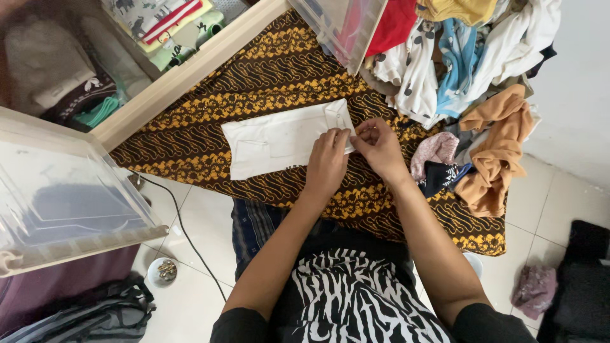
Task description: The person folds baby clothes by hand on a batik cloth, smoothing the fabric and folding in the sides to create small rectangular bundles before placing them into a storage cabinet.
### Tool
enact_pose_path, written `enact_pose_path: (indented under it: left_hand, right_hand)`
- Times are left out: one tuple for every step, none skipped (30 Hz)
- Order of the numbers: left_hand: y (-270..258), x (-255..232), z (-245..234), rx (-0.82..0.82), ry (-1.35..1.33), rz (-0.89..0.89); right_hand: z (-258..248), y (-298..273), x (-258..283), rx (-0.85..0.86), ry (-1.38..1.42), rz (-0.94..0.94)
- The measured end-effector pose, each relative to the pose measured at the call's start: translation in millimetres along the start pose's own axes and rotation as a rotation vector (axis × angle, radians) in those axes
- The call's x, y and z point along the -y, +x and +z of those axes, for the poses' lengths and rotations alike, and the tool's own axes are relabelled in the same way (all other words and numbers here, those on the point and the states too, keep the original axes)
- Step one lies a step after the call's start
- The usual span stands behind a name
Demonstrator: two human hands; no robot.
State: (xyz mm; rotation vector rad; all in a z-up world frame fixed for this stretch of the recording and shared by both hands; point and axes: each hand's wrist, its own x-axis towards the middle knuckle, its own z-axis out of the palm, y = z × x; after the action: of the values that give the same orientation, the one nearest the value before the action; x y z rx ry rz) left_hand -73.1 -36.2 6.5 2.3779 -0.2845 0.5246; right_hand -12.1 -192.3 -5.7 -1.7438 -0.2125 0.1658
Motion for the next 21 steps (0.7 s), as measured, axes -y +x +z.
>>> enact_pose_path:
  left_hand:
    - [0.8, 1.0, 3.6, -0.025, 0.046, -0.014]
    - [2.0, 1.8, 6.6, -0.025, 0.046, -0.014]
    - [3.8, 2.3, 8.7, -0.064, 0.010, -0.026]
    - [5.2, 2.4, 9.2, -0.102, -0.027, -0.039]
    - [5.8, 2.2, 7.9, -0.102, -0.026, -0.040]
    - [6.1, 1.4, 5.5, -0.146, -0.066, -0.037]
    - [6.5, 0.0, 2.6, -0.190, -0.106, -0.033]
    - [7.6, -1.7, -0.3, -0.189, -0.106, -0.034]
    - [8.6, -3.5, -3.2, -0.184, -0.109, -0.048]
    - [8.8, -5.1, -6.3, -0.178, -0.111, -0.064]
    - [8.6, -6.5, -9.5, -0.178, -0.110, -0.065]
    - [8.6, -7.8, -12.8, -0.187, -0.132, -0.067]
    - [8.4, -9.3, -15.9, -0.196, -0.154, -0.069]
    - [8.0, -11.0, -18.7, -0.197, -0.152, -0.071]
    - [7.1, -12.9, -21.4, -0.201, -0.181, -0.084]
    - [6.5, -14.1, -24.2, -0.207, -0.209, -0.095]
    - [5.8, -15.0, -27.2, -0.209, -0.206, -0.096]
    - [4.6, -16.0, -30.0, -0.211, -0.208, -0.093]
    - [4.0, -16.5, -32.6, -0.213, -0.210, -0.091]
    - [4.0, -16.7, -34.9, -0.214, -0.208, -0.093]
    - [4.0, -17.0, -37.4, -0.198, -0.209, -0.084]
  right_hand:
    - [0.0, 0.7, 3.7, 0.000, 0.000, -0.001]
    - [0.0, 1.2, 8.6, 0.009, 0.059, 0.078]
    - [-0.7, 1.6, 14.3, 0.017, 0.118, 0.158]
    - [-2.1, 1.8, 20.4, 0.018, 0.118, 0.158]
    - [-3.6, 2.0, 26.5, -0.018, -0.111, 0.031]
    - [-4.9, 2.2, 32.2, -0.055, -0.340, -0.095]
    - [-5.2, 3.7, 37.3, -0.054, -0.340, -0.095]
    - [-4.7, 6.8, 41.7, -0.038, -0.489, -0.329]
    - [-2.9, 10.2, 45.2, -0.016, -0.635, -0.565]
    - [0.3, 13.5, 47.3, -0.015, -0.633, -0.564]
    - [3.7, 17.1, 48.6, 0.005, -0.668, -0.567]
    - [6.3, 20.9, 49.6, 0.026, -0.701, -0.570]
    - [7.8, 24.3, 50.0, 0.028, -0.700, -0.571]
    - [9.0, 27.9, 49.8, 0.034, -0.700, -0.608]
    - [9.9, 31.3, 49.0, 0.039, -0.699, -0.646]
    - [10.6, 35.0, 47.7, 0.041, -0.697, -0.649]
    - [10.7, 38.4, 46.0, 0.049, -0.686, -0.652]
    - [10.7, 41.2, 43.9, 0.059, -0.676, -0.653]
    - [10.9, 44.6, 42.0, 0.062, -0.674, -0.654]
    - [10.7, 47.6, 40.4, 0.062, -0.648, -0.658]
    - [10.5, 48.9, 39.1, 0.063, -0.622, -0.661]
